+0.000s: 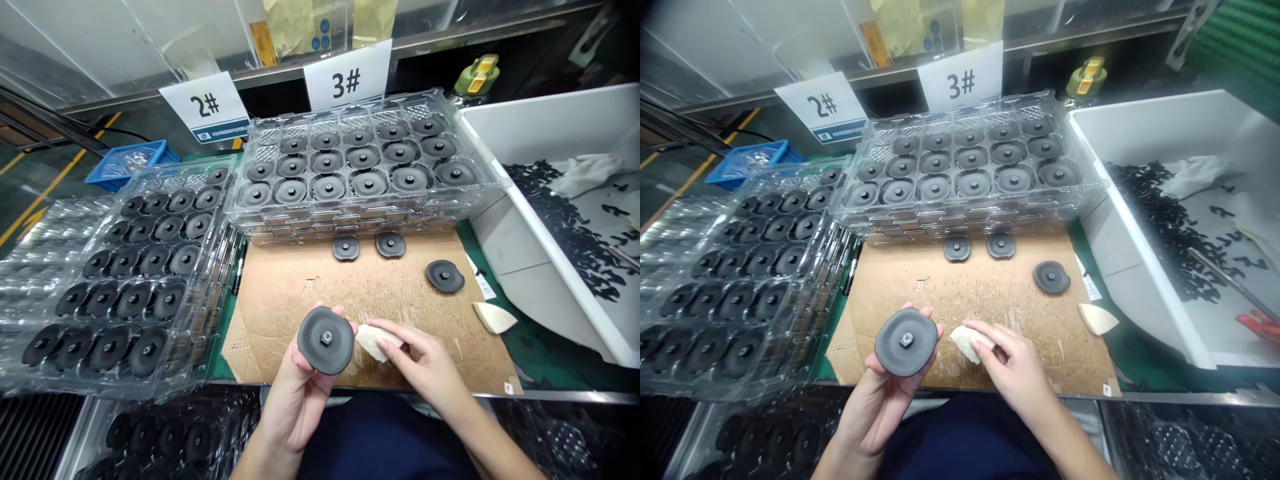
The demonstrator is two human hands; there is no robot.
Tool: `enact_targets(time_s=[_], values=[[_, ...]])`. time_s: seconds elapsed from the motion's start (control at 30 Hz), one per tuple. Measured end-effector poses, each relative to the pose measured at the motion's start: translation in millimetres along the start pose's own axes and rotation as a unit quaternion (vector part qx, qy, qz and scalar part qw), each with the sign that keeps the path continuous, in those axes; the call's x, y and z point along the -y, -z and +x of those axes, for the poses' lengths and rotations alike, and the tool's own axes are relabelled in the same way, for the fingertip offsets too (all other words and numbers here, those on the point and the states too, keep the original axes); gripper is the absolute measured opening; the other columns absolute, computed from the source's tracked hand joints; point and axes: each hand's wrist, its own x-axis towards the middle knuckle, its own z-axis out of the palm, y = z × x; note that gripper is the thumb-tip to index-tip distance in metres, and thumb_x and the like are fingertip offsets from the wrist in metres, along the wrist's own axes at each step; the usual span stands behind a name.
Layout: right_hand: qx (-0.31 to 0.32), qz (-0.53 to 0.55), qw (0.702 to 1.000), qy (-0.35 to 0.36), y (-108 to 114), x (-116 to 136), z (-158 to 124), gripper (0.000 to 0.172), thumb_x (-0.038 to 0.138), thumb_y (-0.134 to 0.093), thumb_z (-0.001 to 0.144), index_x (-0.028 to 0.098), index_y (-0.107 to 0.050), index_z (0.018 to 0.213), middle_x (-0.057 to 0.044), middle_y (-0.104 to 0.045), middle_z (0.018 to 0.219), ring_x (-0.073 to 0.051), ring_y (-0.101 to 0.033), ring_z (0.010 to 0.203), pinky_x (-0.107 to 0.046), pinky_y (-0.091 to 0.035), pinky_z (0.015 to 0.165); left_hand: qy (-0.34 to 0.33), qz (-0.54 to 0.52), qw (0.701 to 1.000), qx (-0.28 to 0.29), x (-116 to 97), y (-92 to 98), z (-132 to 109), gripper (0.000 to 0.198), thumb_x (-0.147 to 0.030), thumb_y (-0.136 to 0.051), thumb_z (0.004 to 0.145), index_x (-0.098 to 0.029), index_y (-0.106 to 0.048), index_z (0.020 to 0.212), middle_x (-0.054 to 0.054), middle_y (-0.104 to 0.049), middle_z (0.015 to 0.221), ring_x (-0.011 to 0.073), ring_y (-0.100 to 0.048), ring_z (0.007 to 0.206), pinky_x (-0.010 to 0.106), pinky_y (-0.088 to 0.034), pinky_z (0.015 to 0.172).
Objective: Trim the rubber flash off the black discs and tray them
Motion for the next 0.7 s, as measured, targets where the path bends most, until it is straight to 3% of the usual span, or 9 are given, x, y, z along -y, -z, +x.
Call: enact_targets(time_s=[0.1,0.17,0.27,0.37,0.43,0.5,0.63,0.7], values=[[-0.032,-0.009,0.999,-0.003,6.2,9.1,-0.5,0.025,0.028,-0.050,0.085,0.022,-0.063,0.106,-0.005,-0.065,0.106,-0.021,-0.061,0.094,-0.031,-0.053,0.075,0.003,-0.002,1.000,-0.001,1.2,-1.5,1.1,0.052,-0.043,-0.066,0.064,-0.028,-0.058,0.113,0.006,-0.057,0.124,0.0258,-0.056,0.108,0.040,-0.036,0.101],[-0.086,-0.019,0.996,0.016,10.4,25.2,-1.9,0.025,0.026,-0.051,0.085,0.025,-0.061,0.107,-0.003,-0.064,0.108,-0.020,-0.060,0.097,-0.028,-0.052,0.075,0.001,0.001,1.000,-0.003,3.8,-3.8,1.3,0.052,-0.043,-0.067,0.063,-0.028,-0.058,0.112,0.005,-0.058,0.123,0.0261,-0.056,0.109,0.041,-0.036,0.101],[-0.136,-0.041,0.981,0.133,9.9,58.6,-4.2,0.033,0.018,-0.051,0.085,0.024,-0.054,0.117,-0.003,-0.062,0.111,-0.018,-0.059,0.096,-0.028,-0.050,0.077,0.004,0.007,1.000,-0.008,8.6,-7.4,0.2,0.048,-0.041,-0.068,0.064,-0.028,-0.060,0.110,0.003,-0.059,0.122,0.0238,-0.054,0.111,0.035,-0.041,0.098],[-0.066,-0.072,0.951,0.292,4.7,85.8,-3.9,0.035,0.013,-0.047,0.085,0.016,-0.051,0.119,-0.007,-0.065,0.101,-0.018,-0.059,0.088,-0.033,-0.048,0.080,0.032,0.020,0.999,-0.008,9.6,-8.4,-2.3,0.039,-0.032,-0.067,0.071,-0.026,-0.060,0.109,0.003,-0.062,0.116,0.0205,-0.054,0.110,0.029,-0.042,0.095],[0.005,-0.087,0.943,0.322,2.8,95.1,-1.1,0.031,0.011,-0.045,0.085,0.013,-0.054,0.114,-0.006,-0.066,0.093,-0.016,-0.059,0.082,-0.032,-0.047,0.078,0.029,0.033,0.999,-0.009,8.1,-8.1,-4.0,0.041,-0.028,-0.069,0.069,-0.028,-0.060,0.109,0.002,-0.063,0.114,0.0207,-0.057,0.106,0.029,-0.044,0.093],[0.042,-0.100,0.945,0.307,1.8,99.2,3.7,0.027,0.010,-0.044,0.086,0.013,-0.056,0.110,-0.005,-0.065,0.087,-0.015,-0.058,0.077,-0.030,-0.046,0.073,0.013,0.039,0.999,-0.018,6.6,-9.0,-5.2,0.048,-0.029,-0.072,0.065,-0.030,-0.059,0.110,0.002,-0.063,0.112,0.0215,-0.059,0.103,0.031,-0.046,0.090],[-0.037,-0.102,0.943,0.315,-2.2,102.1,9.5,0.030,0.012,-0.042,0.086,0.010,-0.053,0.114,-0.007,-0.063,0.082,-0.017,-0.055,0.072,-0.034,-0.044,0.069,0.021,0.034,0.999,-0.006,4.2,-15.6,-6.5,0.047,-0.033,-0.073,0.063,-0.025,-0.061,0.108,0.003,-0.067,0.102,0.0207,-0.058,0.102,0.030,-0.045,0.092],[-0.024,-0.088,0.940,0.328,-0.4,100.7,5.0,0.030,0.011,-0.042,0.087,0.010,-0.053,0.114,-0.007,-0.064,0.083,-0.017,-0.056,0.076,-0.033,-0.045,0.072,0.021,0.027,0.999,0.009,0.7,-17.2,-7.3,0.041,-0.028,-0.073,0.064,-0.026,-0.063,0.104,0.002,-0.066,0.104,0.0191,-0.060,0.100,0.030,-0.044,0.092]])
